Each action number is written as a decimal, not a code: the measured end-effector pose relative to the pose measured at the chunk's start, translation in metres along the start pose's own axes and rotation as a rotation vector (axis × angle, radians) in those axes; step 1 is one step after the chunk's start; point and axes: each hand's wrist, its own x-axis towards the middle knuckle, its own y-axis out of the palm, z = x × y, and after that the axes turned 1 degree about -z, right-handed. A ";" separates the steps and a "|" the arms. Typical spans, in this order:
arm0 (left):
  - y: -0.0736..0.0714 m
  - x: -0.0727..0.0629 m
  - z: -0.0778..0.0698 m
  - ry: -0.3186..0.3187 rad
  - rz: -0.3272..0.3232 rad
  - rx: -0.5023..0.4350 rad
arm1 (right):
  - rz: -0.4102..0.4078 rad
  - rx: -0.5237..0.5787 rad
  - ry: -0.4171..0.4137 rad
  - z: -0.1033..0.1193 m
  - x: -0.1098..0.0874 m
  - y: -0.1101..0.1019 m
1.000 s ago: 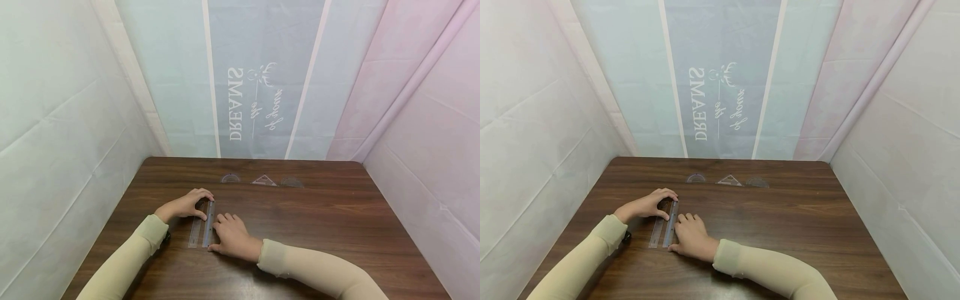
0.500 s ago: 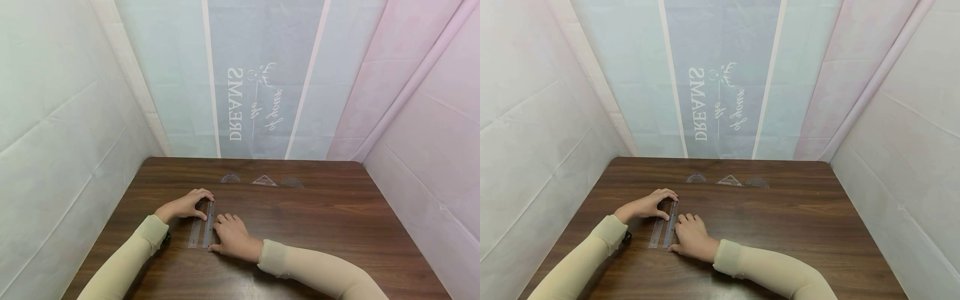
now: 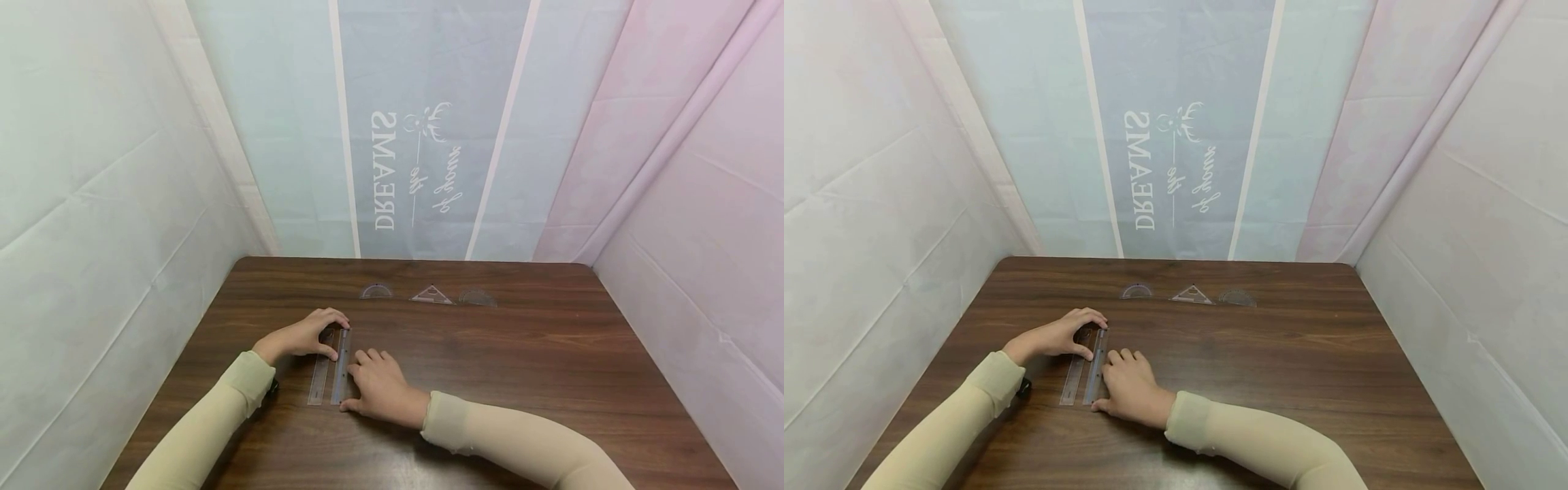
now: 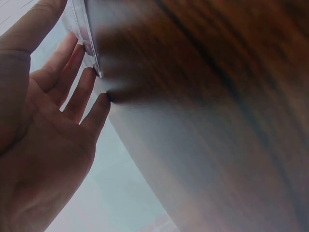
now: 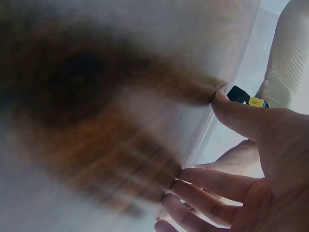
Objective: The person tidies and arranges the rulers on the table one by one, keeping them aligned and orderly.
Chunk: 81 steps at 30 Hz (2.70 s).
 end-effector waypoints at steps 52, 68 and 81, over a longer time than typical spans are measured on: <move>-0.013 0.021 -0.015 -0.205 -0.104 0.012 | 0.018 0.234 -0.136 -0.049 0.015 -0.010; -0.021 0.063 -0.019 -0.294 -0.126 0.076 | -0.035 0.286 -0.044 -0.108 0.053 -0.007; -0.021 0.090 -0.018 -0.338 -0.128 0.098 | -0.083 0.291 0.107 -0.147 0.077 0.000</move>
